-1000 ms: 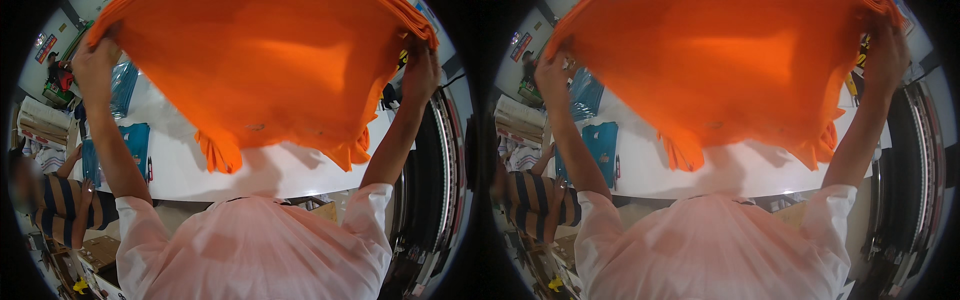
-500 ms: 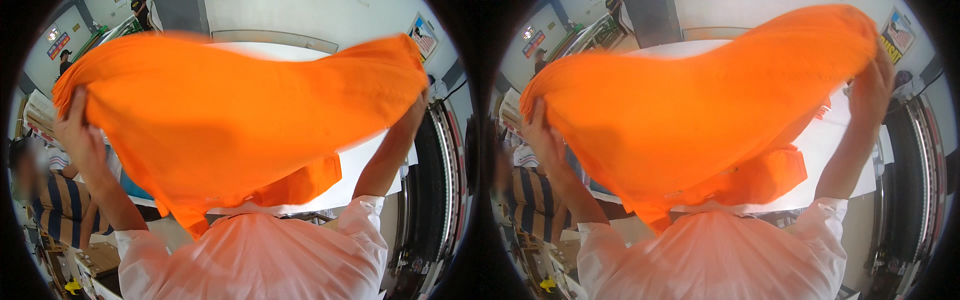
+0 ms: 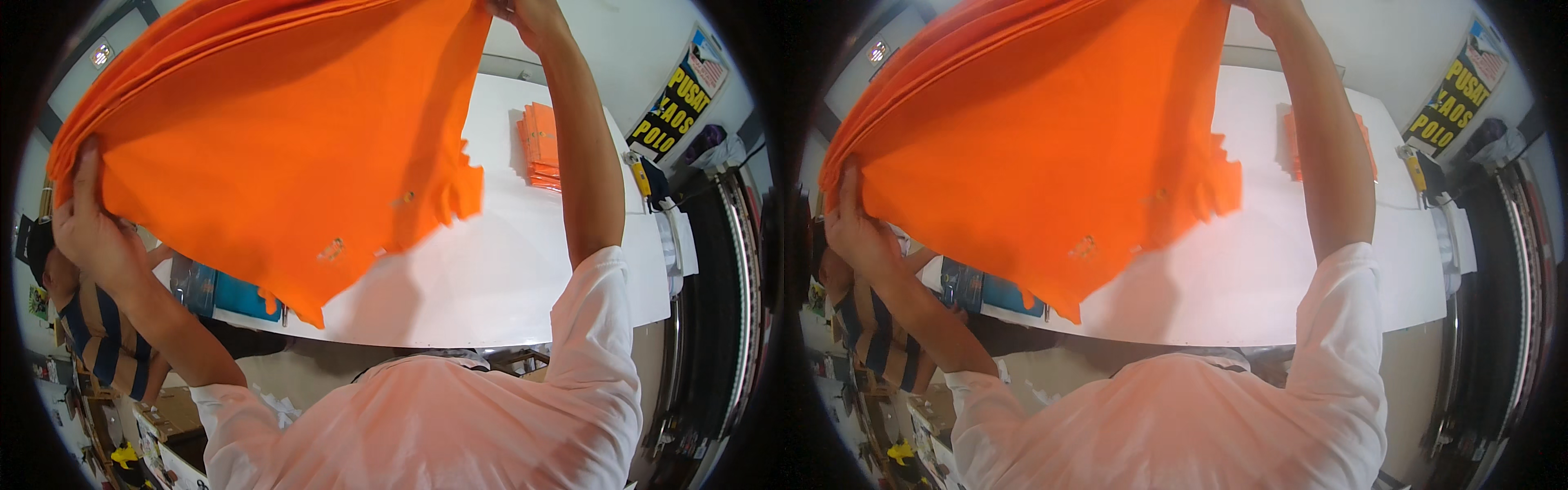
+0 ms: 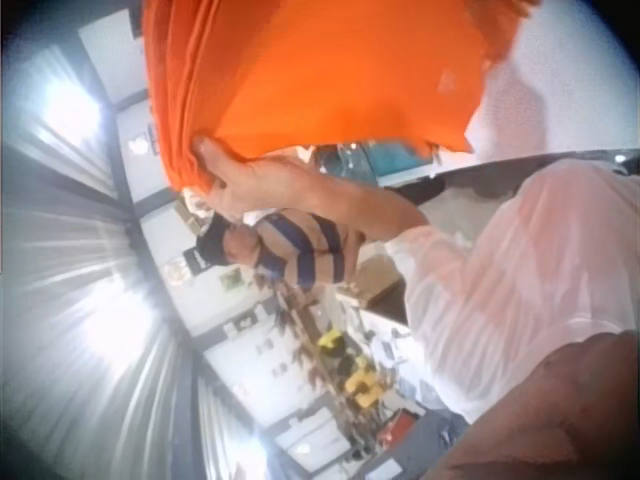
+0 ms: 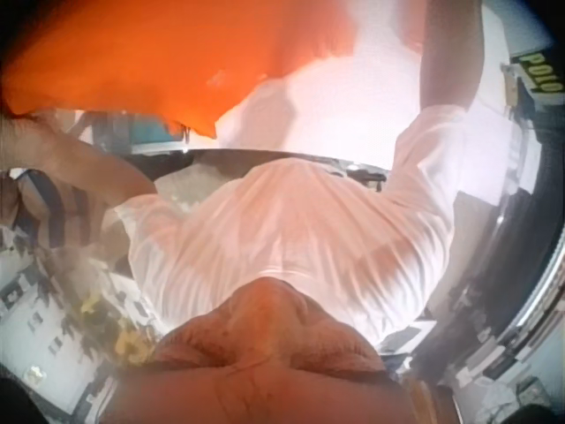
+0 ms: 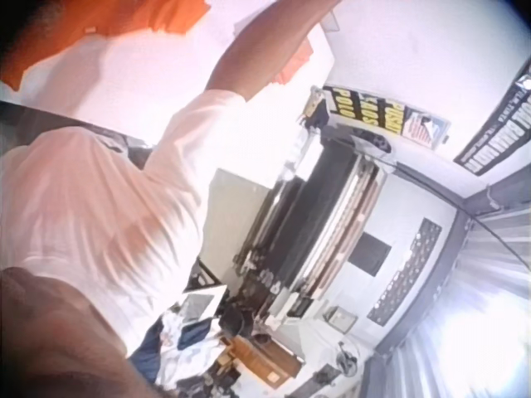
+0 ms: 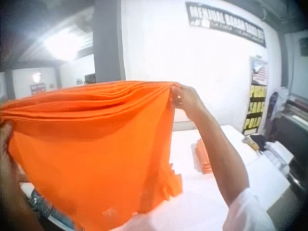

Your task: The person folds orange t-shirts on a white table, places each folded shirt into a clear plastic bag, and stacks the packaged shirts. The person also retrieves additional shirts from another area and continues folding and packaging them.

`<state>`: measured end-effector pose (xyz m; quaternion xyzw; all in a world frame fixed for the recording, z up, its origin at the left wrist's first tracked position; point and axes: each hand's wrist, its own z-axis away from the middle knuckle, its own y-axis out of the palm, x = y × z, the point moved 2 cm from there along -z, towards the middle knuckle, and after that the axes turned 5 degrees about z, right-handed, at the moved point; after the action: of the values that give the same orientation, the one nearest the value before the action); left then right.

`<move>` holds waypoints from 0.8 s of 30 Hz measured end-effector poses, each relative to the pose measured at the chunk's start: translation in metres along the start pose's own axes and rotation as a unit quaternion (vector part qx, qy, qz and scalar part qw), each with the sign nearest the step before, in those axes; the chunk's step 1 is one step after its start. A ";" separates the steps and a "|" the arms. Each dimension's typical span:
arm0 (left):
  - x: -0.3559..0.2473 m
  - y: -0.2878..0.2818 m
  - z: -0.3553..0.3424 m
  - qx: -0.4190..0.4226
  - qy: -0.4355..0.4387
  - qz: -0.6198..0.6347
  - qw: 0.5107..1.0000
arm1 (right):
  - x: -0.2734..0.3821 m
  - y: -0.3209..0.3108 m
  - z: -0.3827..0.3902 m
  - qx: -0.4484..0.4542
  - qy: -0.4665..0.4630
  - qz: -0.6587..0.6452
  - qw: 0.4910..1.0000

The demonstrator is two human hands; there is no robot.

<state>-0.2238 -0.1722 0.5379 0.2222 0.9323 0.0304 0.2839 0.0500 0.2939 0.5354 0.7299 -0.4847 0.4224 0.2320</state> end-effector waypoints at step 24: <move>-0.085 0.326 0.582 0.585 -0.073 0.092 0.803 | -0.384 -0.233 0.191 0.001 0.371 0.069 0.926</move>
<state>0.2841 0.0438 0.1541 0.4321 0.7249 -0.5110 0.1635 0.2683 0.4460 0.1262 0.4862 -0.4121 0.6788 0.3648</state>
